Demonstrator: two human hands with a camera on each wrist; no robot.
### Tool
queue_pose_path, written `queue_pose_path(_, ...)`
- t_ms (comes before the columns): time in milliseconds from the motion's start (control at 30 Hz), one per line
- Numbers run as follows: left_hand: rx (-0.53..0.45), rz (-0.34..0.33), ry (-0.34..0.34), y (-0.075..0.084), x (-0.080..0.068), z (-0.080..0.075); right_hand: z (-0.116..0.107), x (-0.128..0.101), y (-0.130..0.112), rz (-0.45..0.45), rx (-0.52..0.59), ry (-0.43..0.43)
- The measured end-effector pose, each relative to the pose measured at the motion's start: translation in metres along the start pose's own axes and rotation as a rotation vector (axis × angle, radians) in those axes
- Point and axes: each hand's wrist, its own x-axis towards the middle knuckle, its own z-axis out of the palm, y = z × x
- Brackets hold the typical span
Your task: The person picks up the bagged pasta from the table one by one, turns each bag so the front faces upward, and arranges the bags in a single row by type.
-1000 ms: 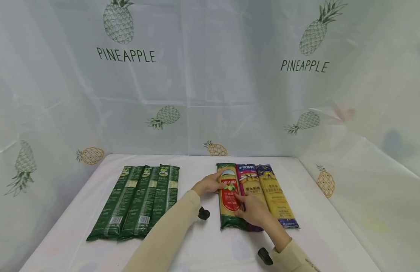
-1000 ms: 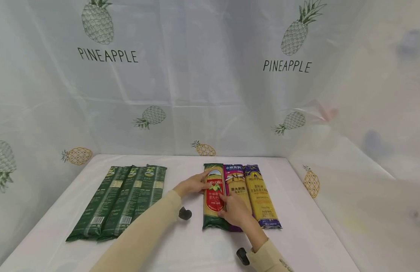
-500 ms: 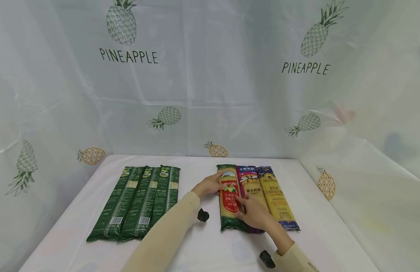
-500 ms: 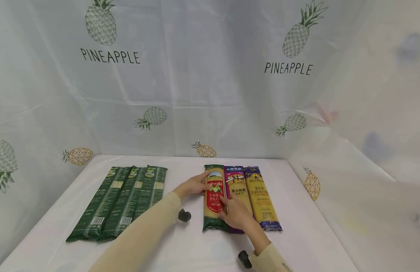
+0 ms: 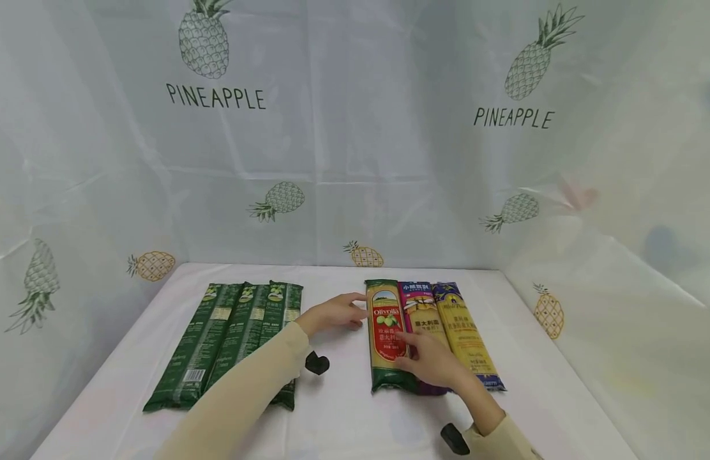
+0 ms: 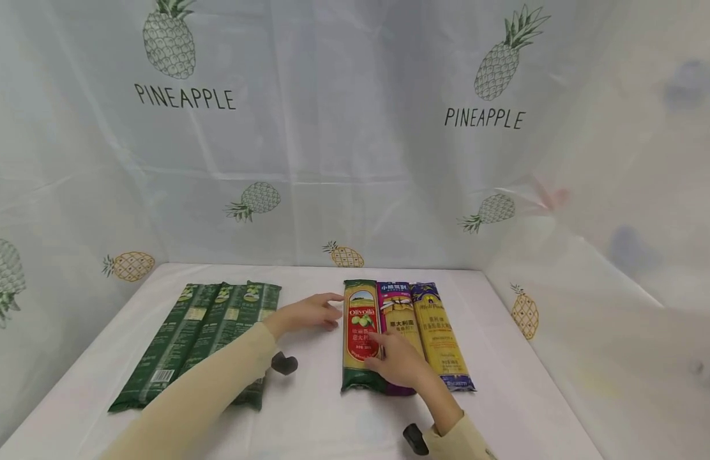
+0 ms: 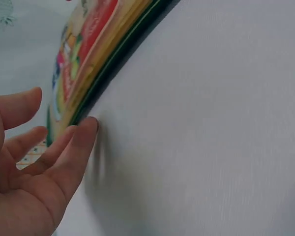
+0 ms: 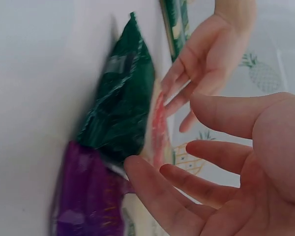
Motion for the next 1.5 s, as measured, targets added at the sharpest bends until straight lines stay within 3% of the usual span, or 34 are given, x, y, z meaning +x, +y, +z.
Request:
queue_pose_path(367,0.126,0.08,0.097,0.015,-0.057,-0.063,-0.006,0.0,-0.026,-0.131,0.062,-0.012)
queue_pose_path(567,0.238,0.104,0.188,0.008,-0.09,-0.098,0.009,0.01,-0.042,-0.145,0.278,-0.063)
queue_pose_path(767,0.313,0.04,0.276,-0.011,-0.111,-0.122,0.037,0.025,-0.062,-0.089,0.448,-0.082)
queue_pose_path(1000,0.391,-0.008,0.32,-0.032,-0.123,-0.132,0.073,0.044,-0.093,-0.015,0.608,-0.11)
queue_pose_path(1200,0.342,-0.076,0.321,-0.046,-0.124,-0.135,0.103,0.058,-0.115,0.058,0.688,-0.141)
queue_pose_path(1367,0.353,-0.098,0.333,-0.054,-0.123,-0.135,0.12,0.065,-0.13,0.081,0.654,-0.142)
queue_pose_path(1500,0.391,-0.105,0.331,-0.052,-0.12,-0.131,0.127,0.07,-0.138,0.074,0.549,-0.122)
